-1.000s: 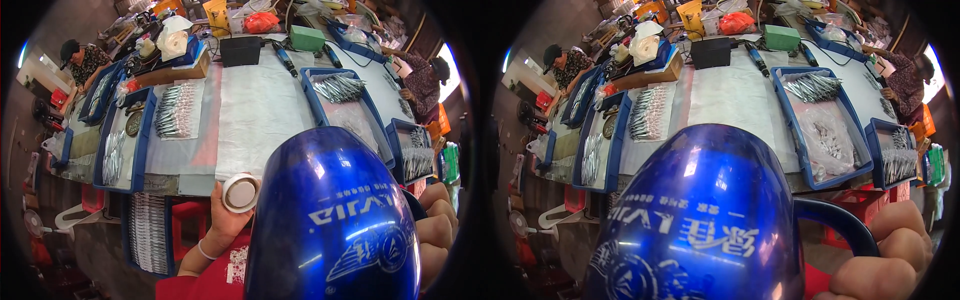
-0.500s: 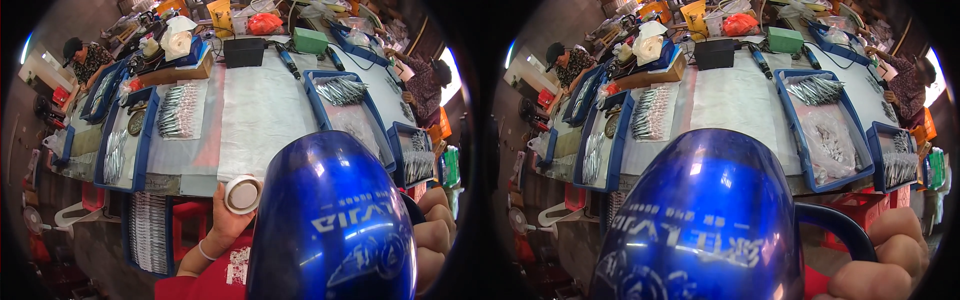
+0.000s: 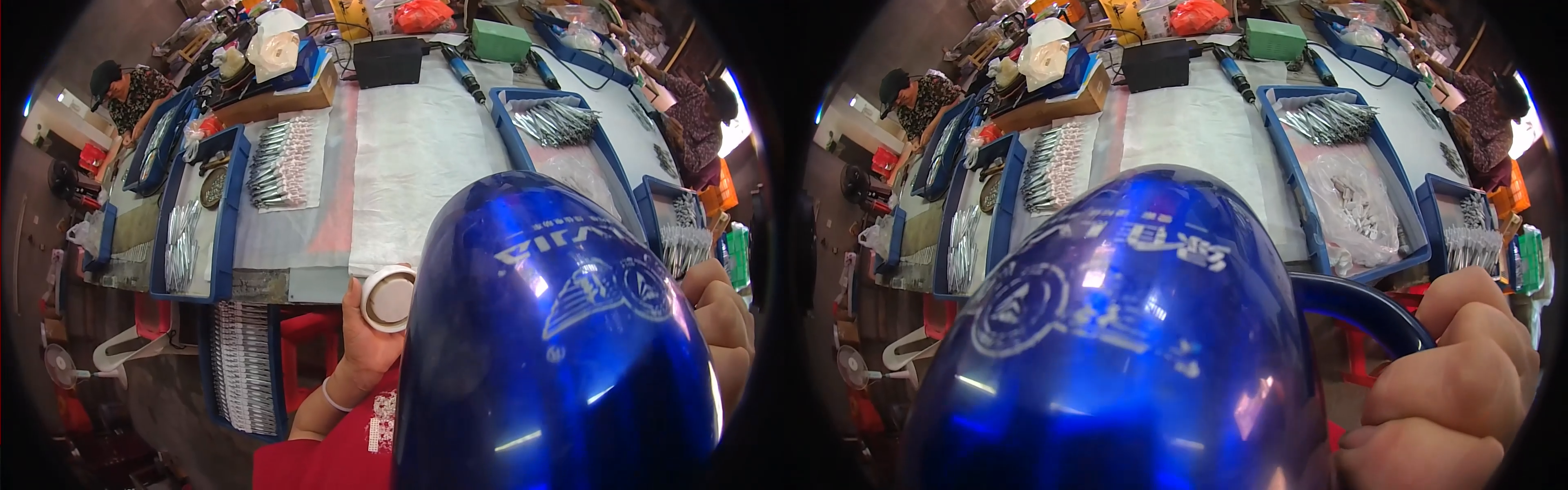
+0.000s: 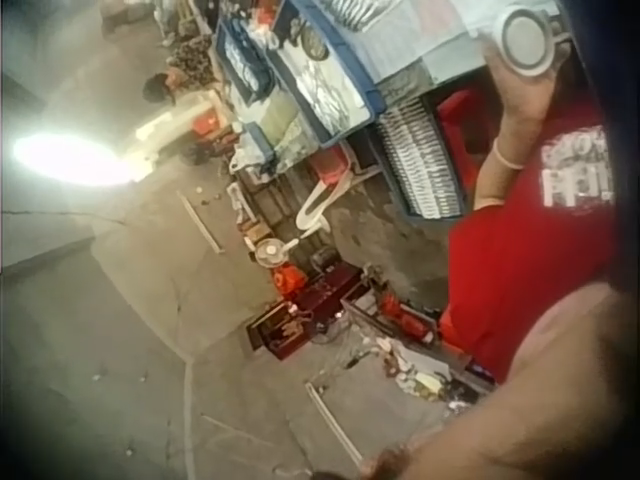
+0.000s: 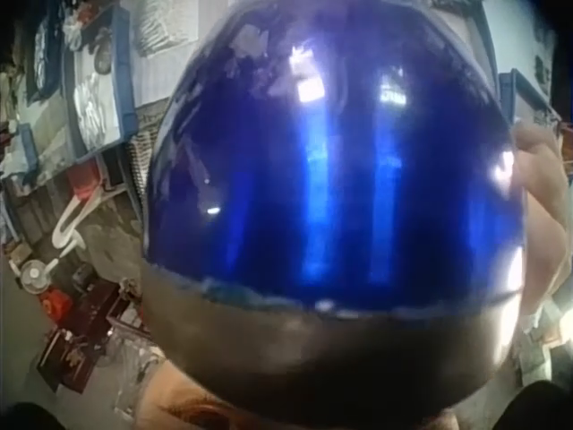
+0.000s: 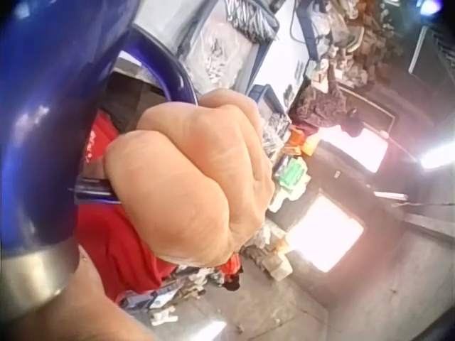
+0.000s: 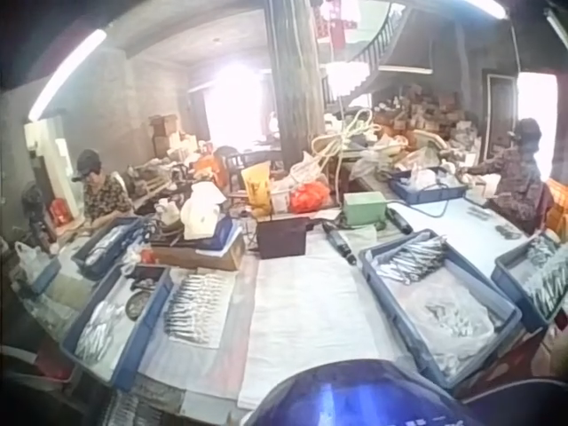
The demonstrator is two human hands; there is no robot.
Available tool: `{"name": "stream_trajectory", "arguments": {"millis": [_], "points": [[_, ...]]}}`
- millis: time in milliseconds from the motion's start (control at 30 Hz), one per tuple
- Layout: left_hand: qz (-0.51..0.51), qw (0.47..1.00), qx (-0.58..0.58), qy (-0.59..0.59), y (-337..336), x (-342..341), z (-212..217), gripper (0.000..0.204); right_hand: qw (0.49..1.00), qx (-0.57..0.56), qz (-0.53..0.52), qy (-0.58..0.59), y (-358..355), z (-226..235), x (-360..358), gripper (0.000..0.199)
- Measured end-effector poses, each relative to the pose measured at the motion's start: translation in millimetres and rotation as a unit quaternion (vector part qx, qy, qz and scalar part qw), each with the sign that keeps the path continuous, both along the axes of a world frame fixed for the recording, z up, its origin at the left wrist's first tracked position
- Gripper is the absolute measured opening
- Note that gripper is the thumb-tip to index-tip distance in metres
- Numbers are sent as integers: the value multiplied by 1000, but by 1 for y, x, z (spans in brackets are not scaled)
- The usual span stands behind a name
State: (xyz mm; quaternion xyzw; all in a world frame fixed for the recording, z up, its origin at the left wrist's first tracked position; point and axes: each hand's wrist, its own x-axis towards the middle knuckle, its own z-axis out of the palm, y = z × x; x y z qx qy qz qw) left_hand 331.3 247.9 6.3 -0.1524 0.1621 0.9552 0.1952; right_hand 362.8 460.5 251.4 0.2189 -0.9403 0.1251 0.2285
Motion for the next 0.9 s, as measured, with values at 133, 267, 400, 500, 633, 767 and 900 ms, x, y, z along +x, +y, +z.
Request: {"name": "stream_trajectory", "arguments": {"millis": [133,267,400,500,633,767,900], "points": [[19,1000,-5,9,-3,2,-1,66,999,-30,26,-6,0,-3,-8,33],[-2,1000,5,2,3,0,1,67,998,-50,28,-3,3,2,-8,31],[-9,1000,3,6,0,3,-2,68,996,-73,49,0,4,6,-12,29],[-15,1000,6,3,-1,4,-4,68,994,-91,63,1,5,8,-14,28],[-14,1000,9,-6,-4,2,-8,69,990,-115,85,-8,3,8,-22,26],[-33,999,39,5,0,3,-2,69,990,-120,80,-2,10,22,-4,25],[-24,999,38,12,0,1,-7,69,989,-123,84,-12,8,21,-6,24]]}}
